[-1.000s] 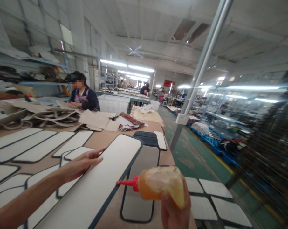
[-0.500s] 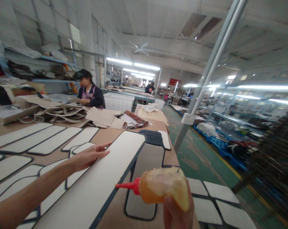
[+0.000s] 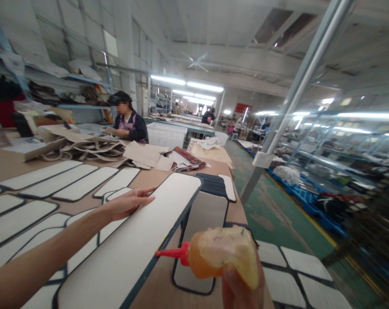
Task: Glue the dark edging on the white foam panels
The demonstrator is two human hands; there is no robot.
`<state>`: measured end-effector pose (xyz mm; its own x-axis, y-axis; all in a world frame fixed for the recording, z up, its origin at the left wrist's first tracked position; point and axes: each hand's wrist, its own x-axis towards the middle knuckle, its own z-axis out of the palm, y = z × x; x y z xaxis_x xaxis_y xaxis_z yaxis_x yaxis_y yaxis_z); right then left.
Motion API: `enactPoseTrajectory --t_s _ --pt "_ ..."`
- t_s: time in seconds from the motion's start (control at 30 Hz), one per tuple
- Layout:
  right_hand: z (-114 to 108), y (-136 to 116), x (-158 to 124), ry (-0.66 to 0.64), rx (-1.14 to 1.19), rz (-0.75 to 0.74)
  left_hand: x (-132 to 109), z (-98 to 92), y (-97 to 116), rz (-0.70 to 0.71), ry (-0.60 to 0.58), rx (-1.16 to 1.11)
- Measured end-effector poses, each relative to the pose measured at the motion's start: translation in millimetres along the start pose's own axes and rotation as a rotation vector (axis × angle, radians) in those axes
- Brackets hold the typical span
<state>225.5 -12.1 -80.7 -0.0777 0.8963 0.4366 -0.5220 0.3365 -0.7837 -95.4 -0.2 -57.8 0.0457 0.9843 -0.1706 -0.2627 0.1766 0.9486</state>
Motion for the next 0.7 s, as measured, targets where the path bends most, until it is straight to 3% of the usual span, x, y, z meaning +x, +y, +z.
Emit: enactPoseTrajectory --t_s 0.2,0.43,0.7 --pt "-3 5 -6 -0.034 -0.005 0.062 4 0.2 5 -0.023 0.097 -0.008" --pt "-4 5 -11 -0.084 0.017 0.125 10 -3.2 8 -0.016 0.093 -0.016" --pt "-10 21 -32 -0.02 -0.004 0.254 14 -10.1 15 0.009 0.144 -0.002"
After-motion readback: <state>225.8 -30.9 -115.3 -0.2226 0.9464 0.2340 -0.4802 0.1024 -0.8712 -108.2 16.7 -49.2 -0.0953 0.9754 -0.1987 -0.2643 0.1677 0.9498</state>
